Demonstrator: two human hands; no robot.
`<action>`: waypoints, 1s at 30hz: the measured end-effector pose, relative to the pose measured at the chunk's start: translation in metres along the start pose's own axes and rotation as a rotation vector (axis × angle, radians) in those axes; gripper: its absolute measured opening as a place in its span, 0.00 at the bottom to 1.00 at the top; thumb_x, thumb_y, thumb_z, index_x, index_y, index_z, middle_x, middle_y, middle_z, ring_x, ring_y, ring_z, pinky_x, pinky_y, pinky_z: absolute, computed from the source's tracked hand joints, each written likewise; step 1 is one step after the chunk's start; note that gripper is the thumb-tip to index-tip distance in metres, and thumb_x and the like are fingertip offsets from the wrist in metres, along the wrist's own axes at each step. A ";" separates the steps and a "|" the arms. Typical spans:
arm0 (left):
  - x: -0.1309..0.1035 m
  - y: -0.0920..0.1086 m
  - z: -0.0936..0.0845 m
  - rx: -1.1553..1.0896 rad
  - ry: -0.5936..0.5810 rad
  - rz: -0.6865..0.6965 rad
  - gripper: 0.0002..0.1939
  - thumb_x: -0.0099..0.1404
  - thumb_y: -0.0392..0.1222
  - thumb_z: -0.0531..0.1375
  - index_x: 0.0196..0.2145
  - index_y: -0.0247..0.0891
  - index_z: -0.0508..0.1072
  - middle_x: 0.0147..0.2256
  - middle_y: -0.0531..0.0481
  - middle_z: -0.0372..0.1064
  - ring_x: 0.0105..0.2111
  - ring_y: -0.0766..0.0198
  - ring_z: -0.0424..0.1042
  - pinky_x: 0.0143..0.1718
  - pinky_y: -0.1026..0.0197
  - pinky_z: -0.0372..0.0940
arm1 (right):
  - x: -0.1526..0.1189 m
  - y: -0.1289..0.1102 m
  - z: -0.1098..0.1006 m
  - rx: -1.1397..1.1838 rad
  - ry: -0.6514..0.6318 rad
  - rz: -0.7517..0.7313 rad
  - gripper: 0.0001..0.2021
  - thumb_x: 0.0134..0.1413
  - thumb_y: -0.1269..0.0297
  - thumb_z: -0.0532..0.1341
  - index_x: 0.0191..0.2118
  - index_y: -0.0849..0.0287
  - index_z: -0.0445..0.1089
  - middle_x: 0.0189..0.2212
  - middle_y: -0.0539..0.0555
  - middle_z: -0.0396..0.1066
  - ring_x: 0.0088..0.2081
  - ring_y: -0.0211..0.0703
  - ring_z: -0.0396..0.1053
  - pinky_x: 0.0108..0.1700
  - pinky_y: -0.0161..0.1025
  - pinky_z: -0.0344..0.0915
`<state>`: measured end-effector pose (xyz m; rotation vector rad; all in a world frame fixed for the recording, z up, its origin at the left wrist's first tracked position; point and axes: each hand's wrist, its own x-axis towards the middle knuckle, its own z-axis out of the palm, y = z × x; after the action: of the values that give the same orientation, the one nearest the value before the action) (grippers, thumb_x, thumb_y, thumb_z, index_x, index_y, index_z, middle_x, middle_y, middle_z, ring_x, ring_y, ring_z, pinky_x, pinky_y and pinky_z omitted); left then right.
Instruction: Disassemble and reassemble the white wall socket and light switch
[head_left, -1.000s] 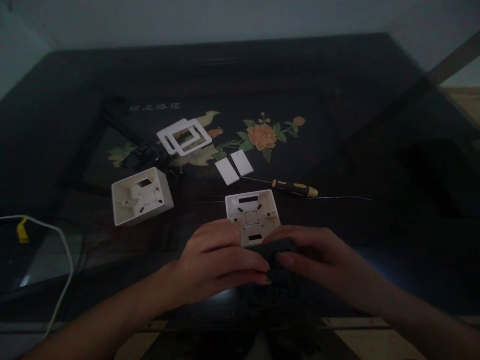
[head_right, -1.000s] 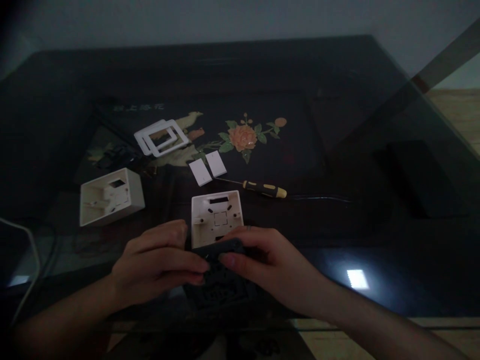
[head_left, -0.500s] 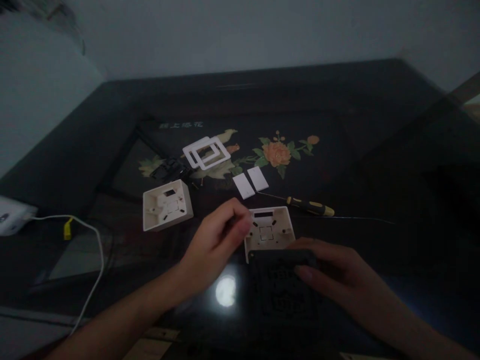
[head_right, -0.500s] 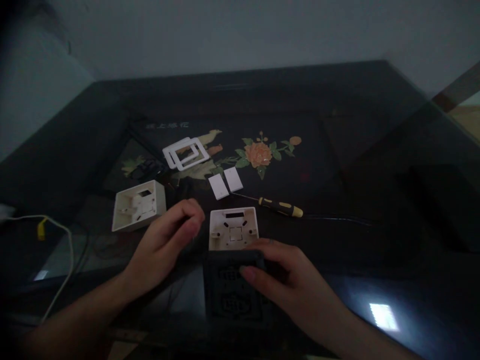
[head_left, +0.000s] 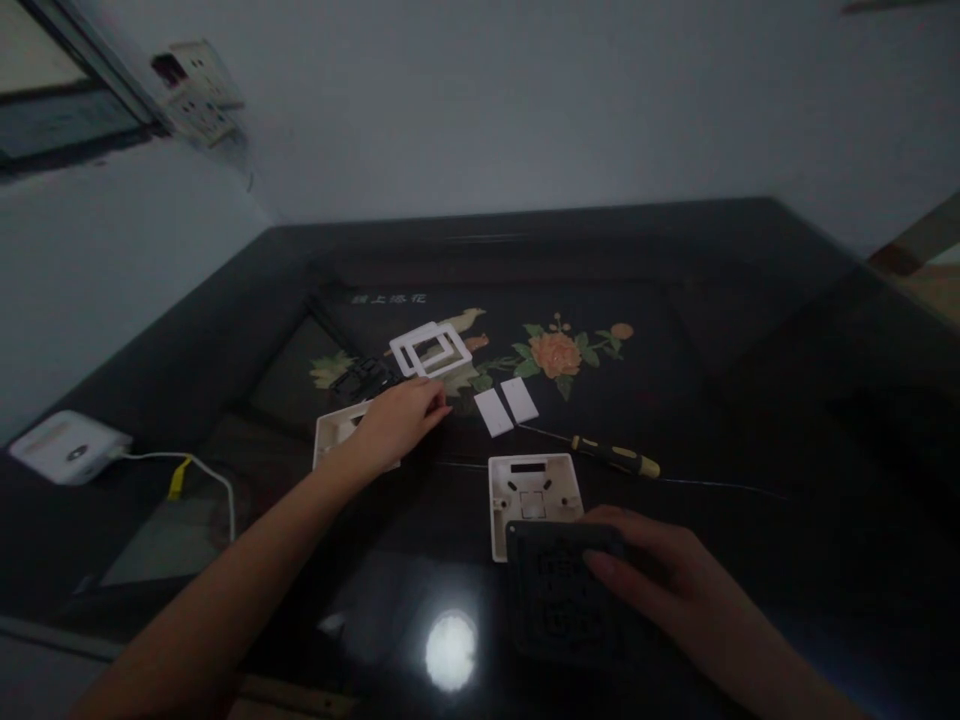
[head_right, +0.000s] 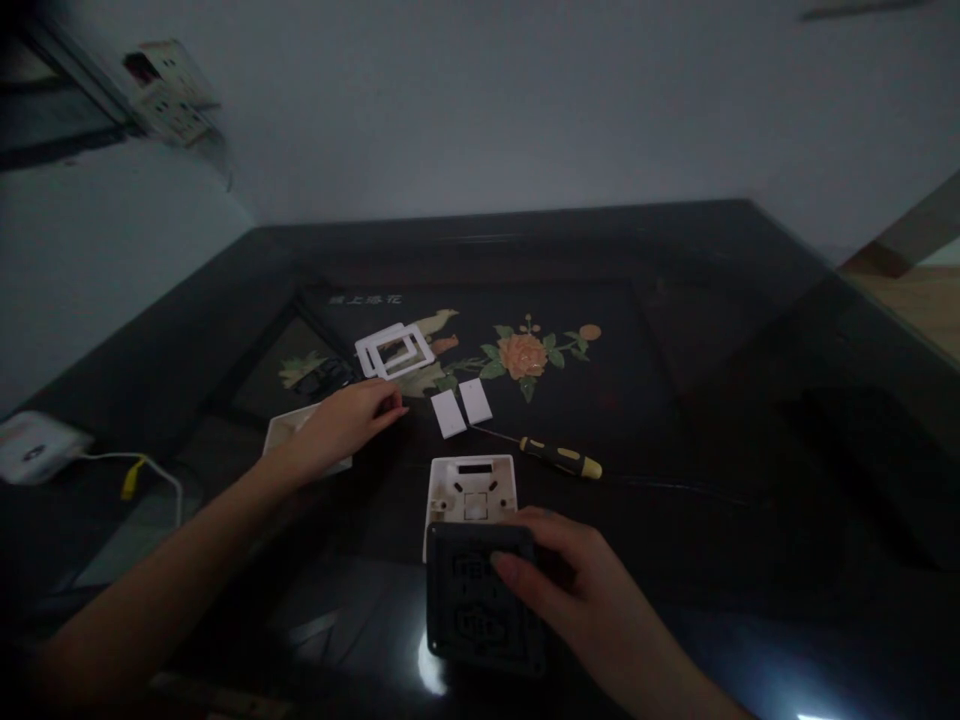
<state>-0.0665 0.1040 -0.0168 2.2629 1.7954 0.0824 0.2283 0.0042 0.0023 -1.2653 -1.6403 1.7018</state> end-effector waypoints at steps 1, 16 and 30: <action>0.002 -0.001 0.001 0.027 0.001 0.001 0.06 0.67 0.40 0.57 0.33 0.37 0.71 0.34 0.45 0.72 0.34 0.56 0.71 0.37 0.57 0.63 | 0.001 0.000 -0.001 0.002 -0.001 -0.002 0.11 0.57 0.54 0.60 0.34 0.53 0.76 0.37 0.53 0.78 0.41 0.46 0.76 0.42 0.40 0.73; -0.011 0.010 -0.004 0.074 0.154 0.132 0.09 0.69 0.38 0.57 0.44 0.33 0.73 0.46 0.36 0.72 0.48 0.45 0.71 0.50 0.44 0.65 | 0.005 0.013 -0.019 0.260 0.259 0.127 0.20 0.47 0.43 0.68 0.36 0.54 0.80 0.33 0.54 0.79 0.36 0.46 0.76 0.38 0.39 0.71; -0.060 0.070 0.005 -0.710 0.106 0.302 0.11 0.71 0.39 0.57 0.50 0.39 0.71 0.47 0.45 0.72 0.49 0.58 0.71 0.52 0.53 0.66 | 0.010 0.009 -0.022 0.541 0.428 0.221 0.21 0.36 0.47 0.75 0.38 0.49 0.81 0.40 0.56 0.81 0.39 0.47 0.78 0.43 0.42 0.75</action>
<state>-0.0128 0.0310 0.0014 1.9811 1.1725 0.7727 0.2446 0.0221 -0.0060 -1.4290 -0.7509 1.6859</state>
